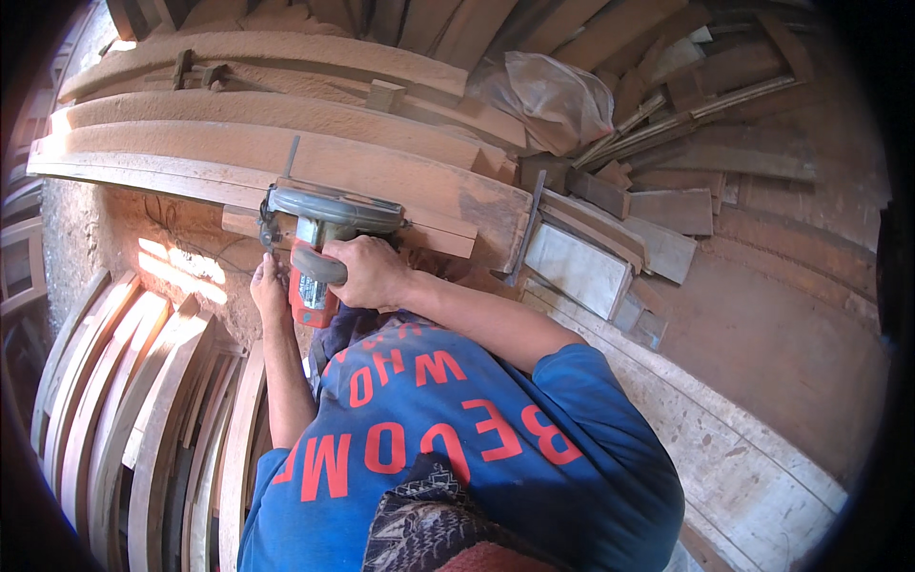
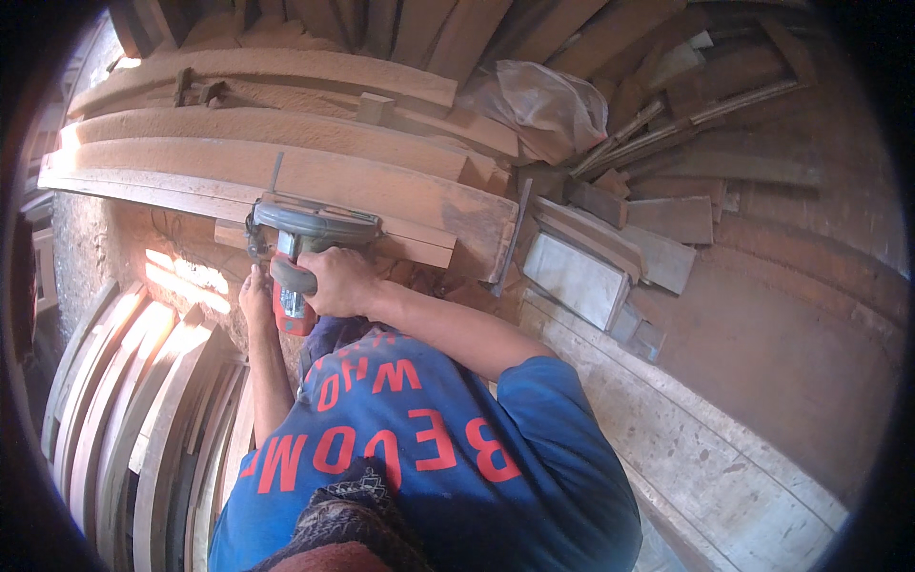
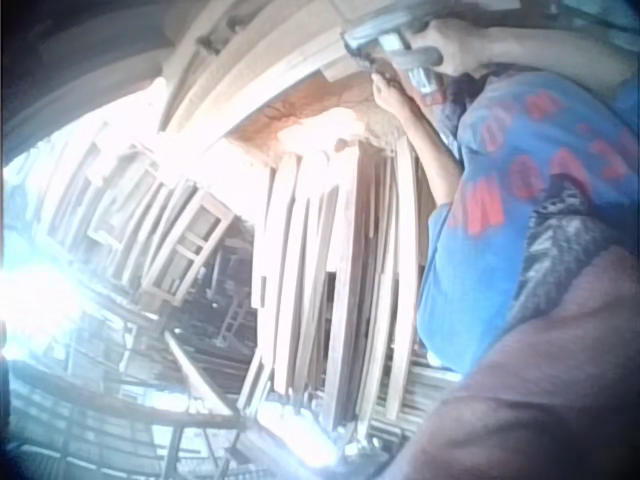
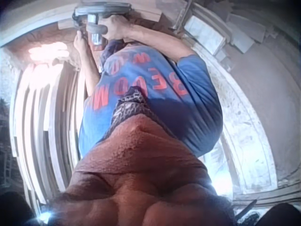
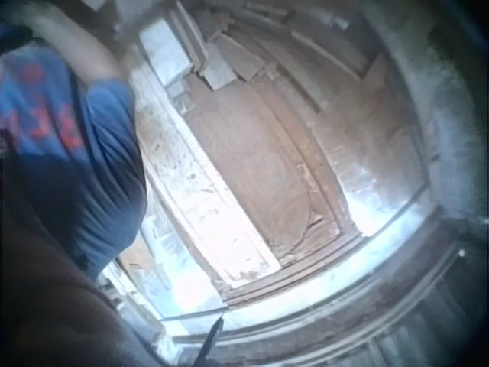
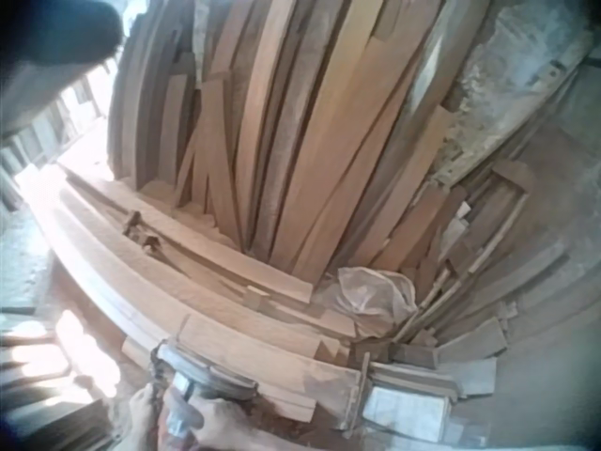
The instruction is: The person uses a circular saw to cut a long wooden plank into smaller pieces. After cutting, they pick up a hand planer and smooth the surface of the wood pieces.
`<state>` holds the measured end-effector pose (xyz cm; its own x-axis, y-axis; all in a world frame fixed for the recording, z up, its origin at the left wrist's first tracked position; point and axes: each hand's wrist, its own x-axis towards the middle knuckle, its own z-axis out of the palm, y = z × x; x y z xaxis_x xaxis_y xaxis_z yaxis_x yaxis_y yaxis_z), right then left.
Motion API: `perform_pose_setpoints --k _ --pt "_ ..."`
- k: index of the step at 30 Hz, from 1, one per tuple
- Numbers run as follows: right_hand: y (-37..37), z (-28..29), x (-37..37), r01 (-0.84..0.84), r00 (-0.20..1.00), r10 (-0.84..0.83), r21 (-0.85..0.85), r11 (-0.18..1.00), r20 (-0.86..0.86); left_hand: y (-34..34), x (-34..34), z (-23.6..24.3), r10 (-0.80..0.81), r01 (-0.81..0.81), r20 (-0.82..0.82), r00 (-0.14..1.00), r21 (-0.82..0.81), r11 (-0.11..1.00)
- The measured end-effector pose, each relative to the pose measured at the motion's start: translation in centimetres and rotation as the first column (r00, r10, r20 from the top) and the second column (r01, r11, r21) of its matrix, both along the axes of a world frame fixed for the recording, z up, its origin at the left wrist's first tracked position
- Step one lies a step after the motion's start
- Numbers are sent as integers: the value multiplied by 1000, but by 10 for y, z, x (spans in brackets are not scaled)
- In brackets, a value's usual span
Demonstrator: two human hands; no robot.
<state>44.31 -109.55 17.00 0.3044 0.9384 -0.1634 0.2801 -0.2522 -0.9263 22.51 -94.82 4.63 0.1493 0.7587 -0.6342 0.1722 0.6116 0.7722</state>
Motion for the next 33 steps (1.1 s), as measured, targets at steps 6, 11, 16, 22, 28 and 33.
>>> perform_pose_setpoints --k 6,11,16,22,28,33 --pt "17 12 -6 -4 1000 4 -5 1000 4 16 -6 5 11 -11 26 1000 -16 1000" --pt "31 13 -7 -14 1000 13 -25 1000 -14 29 -11 2 1 0 20 1000 -27 1000" --pt "40 15 -10 -16 1000 15 -31 999 -26 38 -14 4 13 -12 11 1000 -43 999" --pt "44 15 -9 -7 1000 7 -20 1000 1 49 -21 16 -132 139 68 989 -109 984" --pt "53 19 -8 -14 1000 12 -64 998 -24 53 -11 27 -69 73 36 997 -119 990" --pt "63 21 -10 -6 1000 6 -38 999 -9 61 -7 31 -15 21 45 999 -135 991"
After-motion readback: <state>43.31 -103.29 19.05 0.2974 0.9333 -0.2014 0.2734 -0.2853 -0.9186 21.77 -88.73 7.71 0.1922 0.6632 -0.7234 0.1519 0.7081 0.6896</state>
